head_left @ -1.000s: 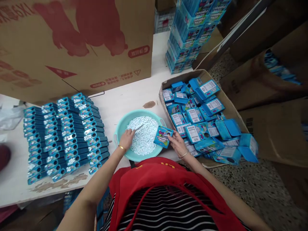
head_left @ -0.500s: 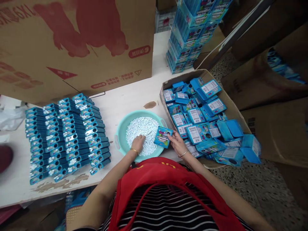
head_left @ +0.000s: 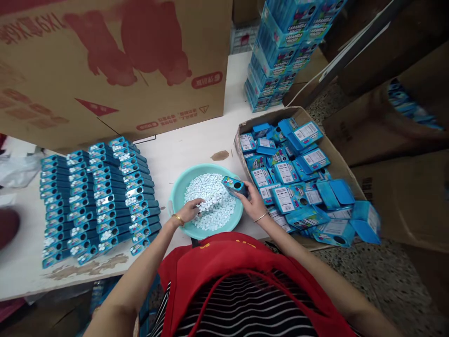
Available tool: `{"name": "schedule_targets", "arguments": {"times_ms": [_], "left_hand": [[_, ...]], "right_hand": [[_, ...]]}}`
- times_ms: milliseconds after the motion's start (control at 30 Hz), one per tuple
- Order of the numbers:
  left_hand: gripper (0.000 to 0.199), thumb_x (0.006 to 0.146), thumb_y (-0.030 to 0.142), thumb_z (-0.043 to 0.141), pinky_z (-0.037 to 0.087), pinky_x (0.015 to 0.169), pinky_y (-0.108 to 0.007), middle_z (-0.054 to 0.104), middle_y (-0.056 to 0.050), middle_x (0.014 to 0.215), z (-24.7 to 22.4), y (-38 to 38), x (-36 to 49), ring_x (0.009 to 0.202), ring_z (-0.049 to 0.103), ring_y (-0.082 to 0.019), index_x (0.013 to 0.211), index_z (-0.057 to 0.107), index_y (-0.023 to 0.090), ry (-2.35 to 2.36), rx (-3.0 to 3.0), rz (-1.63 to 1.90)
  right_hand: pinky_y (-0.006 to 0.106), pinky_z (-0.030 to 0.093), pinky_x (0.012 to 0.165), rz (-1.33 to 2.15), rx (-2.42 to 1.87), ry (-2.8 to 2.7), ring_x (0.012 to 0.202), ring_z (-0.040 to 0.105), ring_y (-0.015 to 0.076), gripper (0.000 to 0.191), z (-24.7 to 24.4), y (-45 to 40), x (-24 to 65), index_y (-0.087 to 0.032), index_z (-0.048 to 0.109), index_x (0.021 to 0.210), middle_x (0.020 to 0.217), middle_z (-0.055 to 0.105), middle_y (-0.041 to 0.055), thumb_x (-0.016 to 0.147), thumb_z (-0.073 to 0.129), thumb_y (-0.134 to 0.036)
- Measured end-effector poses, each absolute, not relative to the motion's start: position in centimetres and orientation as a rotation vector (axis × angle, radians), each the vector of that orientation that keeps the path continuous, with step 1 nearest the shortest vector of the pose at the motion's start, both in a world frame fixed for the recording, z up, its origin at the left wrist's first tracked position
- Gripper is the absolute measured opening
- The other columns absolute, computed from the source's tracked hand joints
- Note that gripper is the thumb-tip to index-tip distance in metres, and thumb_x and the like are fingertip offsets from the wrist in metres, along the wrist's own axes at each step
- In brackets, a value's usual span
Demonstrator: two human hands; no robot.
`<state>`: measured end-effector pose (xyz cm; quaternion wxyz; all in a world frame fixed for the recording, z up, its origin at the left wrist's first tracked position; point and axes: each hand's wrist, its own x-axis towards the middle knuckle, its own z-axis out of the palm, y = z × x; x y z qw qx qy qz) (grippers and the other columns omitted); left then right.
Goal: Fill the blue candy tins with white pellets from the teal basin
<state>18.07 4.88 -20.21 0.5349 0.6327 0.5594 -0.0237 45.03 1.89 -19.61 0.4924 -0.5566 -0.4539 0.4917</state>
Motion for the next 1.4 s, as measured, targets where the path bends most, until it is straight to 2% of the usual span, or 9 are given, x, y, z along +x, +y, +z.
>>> {"name": "schedule_targets", "arguments": {"times_ms": [133, 267, 400, 500, 600, 800, 1000, 1200, 1400], "left_hand": [[0.042, 0.074, 0.014, 0.040, 0.043, 0.048, -0.019, 0.053, 0.003, 0.066, -16.0, 7.0, 16.3, 0.054, 0.052, -0.009, 0.113, 0.054, 0.013, 1.258, 1.457, 0.013], [0.039, 0.073, 0.015, 0.041, 0.041, 0.047, -0.017, 0.051, 0.003, 0.065, -12.7, 8.5, 16.5, 0.055, 0.051, -0.009, 0.109, 0.056, 0.015, 1.236, 1.484, -0.022], [0.036, 0.074, 0.009, 0.038, 0.046, 0.060, -0.021, 0.055, 0.002, 0.067, -11.1, 9.4, 18.6, 0.062, 0.054, -0.011, 0.101, 0.060, 0.016, 1.288, 1.776, -0.233], [0.027, 0.082, 0.017, 0.043, 0.047, 0.076, -0.028, 0.062, -0.004, 0.086, -10.0, 9.0, 21.2, 0.080, 0.060, -0.017, 0.104, 0.060, 0.017, 1.316, 2.074, -0.401], [0.036, 0.084, 0.033, 0.054, 0.047, 0.076, -0.033, 0.057, -0.010, 0.109, -8.7, 7.7, 23.9, 0.089, 0.062, -0.023, 0.117, 0.053, 0.020, 1.421, 2.221, -0.602], [0.030, 0.090, 0.012, 0.034, 0.046, 0.070, -0.033, 0.054, -0.010, 0.107, -7.0, 6.1, 24.6, 0.088, 0.062, -0.023, 0.113, 0.051, 0.021, 1.562, 2.295, -0.724], [0.026, 0.091, 0.025, 0.043, 0.043, 0.083, -0.036, 0.058, -0.009, 0.106, -12.6, 7.3, 19.2, 0.099, 0.056, -0.024, 0.115, 0.050, 0.020, 1.746, 2.195, -0.425], [0.029, 0.091, 0.012, 0.031, 0.041, 0.089, -0.039, 0.053, -0.014, 0.114, -21.7, 7.1, 19.7, 0.106, 0.049, -0.025, 0.111, 0.052, 0.016, 1.663, 2.189, -0.438], [0.026, 0.087, 0.008, 0.036, 0.041, 0.094, -0.035, 0.053, -0.010, 0.112, -24.7, 3.9, 21.3, 0.104, 0.049, -0.021, 0.105, 0.053, 0.018, 1.252, 2.183, -0.381]], "right_hand": [[0.051, 0.038, 0.103, 0.867, -1.407, -1.537, 0.117, 0.051, 0.0298, 0.040, -20.9, 3.2, 43.6, -0.024, 0.051, 0.125, 0.122, 0.058, 0.0111, 0.086, 0.055, -0.031], [0.052, 0.042, 0.101, 0.776, -1.366, -1.789, 0.114, 0.052, 0.0302, 0.042, -22.1, 3.9, 41.9, -0.023, 0.049, 0.128, 0.120, 0.059, 0.0123, 0.087, 0.047, -0.020], [0.052, 0.042, 0.102, 0.742, -1.331, -1.908, 0.117, 0.050, 0.0291, 0.047, -22.8, 3.8, 41.2, -0.023, 0.047, 0.131, 0.121, 0.058, 0.0118, 0.085, 0.045, -0.013], [0.053, 0.039, 0.105, 0.716, -1.331, -1.962, 0.119, 0.049, 0.0291, 0.048, -23.1, 3.4, 41.1, -0.022, 0.049, 0.129, 0.121, 0.058, 0.0127, 0.083, 0.044, -0.009], [0.053, 0.035, 0.108, 0.692, -1.339, -1.981, 0.120, 0.048, 0.0289, 0.045, -23.4, 3.1, 41.2, -0.018, 0.050, 0.127, 0.122, 0.057, 0.0145, 0.084, 0.043, -0.008], [0.052, 0.037, 0.107, 0.743, -1.345, -1.925, 0.120, 0.049, 0.0277, 0.046, -23.9, 3.1, 41.3, -0.021, 0.047, 0.129, 0.123, 0.056, 0.0128, 0.084, 0.043, -0.009], [0.048, 0.042, 0.103, 0.820, -1.361, -1.789, 0.120, 0.048, 0.0270, 0.043, -23.7, 3.3, 41.7, -0.022, 0.045, 0.130, 0.124, 0.054, 0.0125, 0.087, 0.042, -0.015], [0.045, 0.045, 0.098, 0.827, -1.397, -1.592, 0.112, 0.053, 0.0263, 0.036, -22.4, 3.3, 42.2, -0.024, 0.048, 0.124, 0.116, 0.057, 0.0118, 0.089, 0.048, -0.026], [0.043, 0.044, 0.097, 0.946, -1.400, -1.390, 0.109, 0.055, 0.0249, 0.036, -22.3, 3.4, 42.8, -0.025, 0.050, 0.120, 0.113, 0.058, 0.0095, 0.086, 0.056, -0.034]]}}
